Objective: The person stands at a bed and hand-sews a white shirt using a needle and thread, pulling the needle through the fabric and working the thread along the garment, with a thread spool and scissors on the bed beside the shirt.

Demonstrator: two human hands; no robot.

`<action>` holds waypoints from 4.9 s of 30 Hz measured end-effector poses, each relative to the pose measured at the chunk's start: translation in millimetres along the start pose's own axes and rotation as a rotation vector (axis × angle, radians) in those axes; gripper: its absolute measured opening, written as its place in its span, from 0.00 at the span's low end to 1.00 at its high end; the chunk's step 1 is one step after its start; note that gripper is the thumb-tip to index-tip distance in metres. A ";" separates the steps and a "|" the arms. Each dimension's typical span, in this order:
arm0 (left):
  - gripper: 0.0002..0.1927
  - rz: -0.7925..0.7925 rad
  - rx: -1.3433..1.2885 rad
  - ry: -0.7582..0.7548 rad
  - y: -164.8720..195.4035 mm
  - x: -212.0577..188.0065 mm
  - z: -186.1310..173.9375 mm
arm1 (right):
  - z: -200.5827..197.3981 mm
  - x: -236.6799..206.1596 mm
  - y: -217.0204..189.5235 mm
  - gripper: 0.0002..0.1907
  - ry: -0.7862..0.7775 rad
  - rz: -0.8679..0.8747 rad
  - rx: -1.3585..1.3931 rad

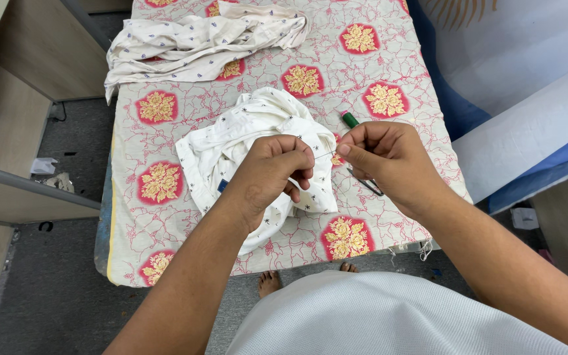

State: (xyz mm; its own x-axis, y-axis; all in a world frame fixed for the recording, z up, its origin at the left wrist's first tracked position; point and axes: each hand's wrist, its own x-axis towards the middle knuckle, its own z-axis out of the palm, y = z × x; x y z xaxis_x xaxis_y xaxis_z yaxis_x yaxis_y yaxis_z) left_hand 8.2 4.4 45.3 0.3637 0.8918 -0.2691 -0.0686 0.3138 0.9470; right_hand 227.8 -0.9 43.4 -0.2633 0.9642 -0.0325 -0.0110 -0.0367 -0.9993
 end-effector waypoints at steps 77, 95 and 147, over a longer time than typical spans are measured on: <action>0.03 0.054 -0.249 -0.002 -53.5 51.0 -128.2 | -148.3 -87.1 39.4 0.10 0.537 0.241 -0.131; 0.04 0.031 -0.210 0.372 -62.5 66.9 -129.1 | -154.8 -108.7 57.6 0.10 0.461 0.386 -0.227; 0.08 -0.106 -0.031 0.390 -75.1 49.7 -44.0 | -173.5 -59.2 112.8 0.10 0.609 0.615 -0.243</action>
State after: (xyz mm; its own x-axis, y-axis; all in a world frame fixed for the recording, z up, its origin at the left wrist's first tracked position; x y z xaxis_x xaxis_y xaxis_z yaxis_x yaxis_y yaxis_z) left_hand -9.5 39.5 -46.9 -0.0091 0.9089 -0.4169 -0.0798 0.4149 0.9064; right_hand 409.5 -16.5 -70.9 0.4022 0.7675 -0.4992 0.1855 -0.6022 -0.7765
